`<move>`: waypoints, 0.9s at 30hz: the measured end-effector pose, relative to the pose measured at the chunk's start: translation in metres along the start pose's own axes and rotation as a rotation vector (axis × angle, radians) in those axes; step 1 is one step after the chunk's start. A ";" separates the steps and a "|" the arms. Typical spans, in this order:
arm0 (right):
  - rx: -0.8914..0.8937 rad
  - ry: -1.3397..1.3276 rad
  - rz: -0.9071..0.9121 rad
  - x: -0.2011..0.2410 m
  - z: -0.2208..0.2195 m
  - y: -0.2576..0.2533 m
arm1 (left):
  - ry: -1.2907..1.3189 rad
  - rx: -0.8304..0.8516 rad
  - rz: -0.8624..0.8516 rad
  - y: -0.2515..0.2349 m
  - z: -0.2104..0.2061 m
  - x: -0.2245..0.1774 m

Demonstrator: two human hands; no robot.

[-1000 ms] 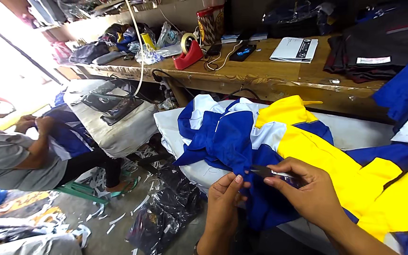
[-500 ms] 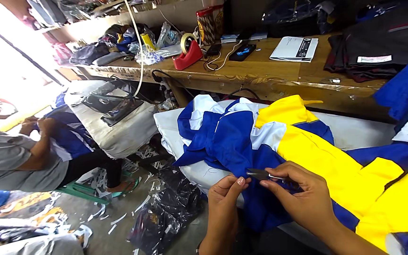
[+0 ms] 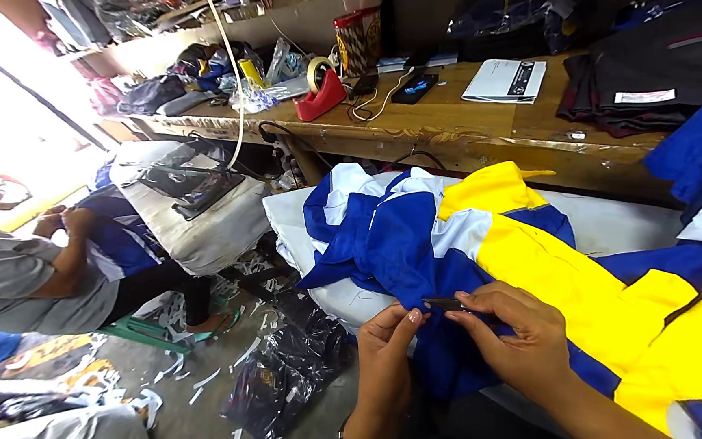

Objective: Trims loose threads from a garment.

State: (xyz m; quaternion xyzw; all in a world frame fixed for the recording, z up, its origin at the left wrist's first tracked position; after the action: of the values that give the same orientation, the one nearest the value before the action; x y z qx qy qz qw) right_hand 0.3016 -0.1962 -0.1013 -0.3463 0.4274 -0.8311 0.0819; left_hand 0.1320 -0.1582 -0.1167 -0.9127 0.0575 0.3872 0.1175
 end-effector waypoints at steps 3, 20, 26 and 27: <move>0.023 -0.048 -0.050 -0.003 0.000 0.000 | 0.033 -0.025 0.038 -0.001 0.000 -0.001; 0.033 -0.014 -0.039 0.000 0.002 -0.001 | -0.037 0.039 0.001 0.002 0.000 -0.001; 0.074 -0.045 -0.073 0.001 0.003 0.000 | -0.040 0.028 -0.005 0.001 0.000 -0.005; 0.072 -0.049 -0.077 0.001 0.002 -0.001 | -0.047 0.040 -0.003 0.001 -0.001 -0.005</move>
State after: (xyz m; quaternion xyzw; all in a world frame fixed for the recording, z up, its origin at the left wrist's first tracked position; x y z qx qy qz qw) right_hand 0.3025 -0.1976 -0.0994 -0.3793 0.3817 -0.8397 0.0727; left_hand 0.1289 -0.1590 -0.1129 -0.9007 0.0612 0.4074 0.1377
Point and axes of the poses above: each hand's wrist, its own y-axis away from the middle knuckle, its own z-axis out of the back of the hand, x = y × z, the point moved 4 cm from there along -y, towards the middle knuckle, and after that the axes turned 9 degrees about y, right-handed, at the moved point
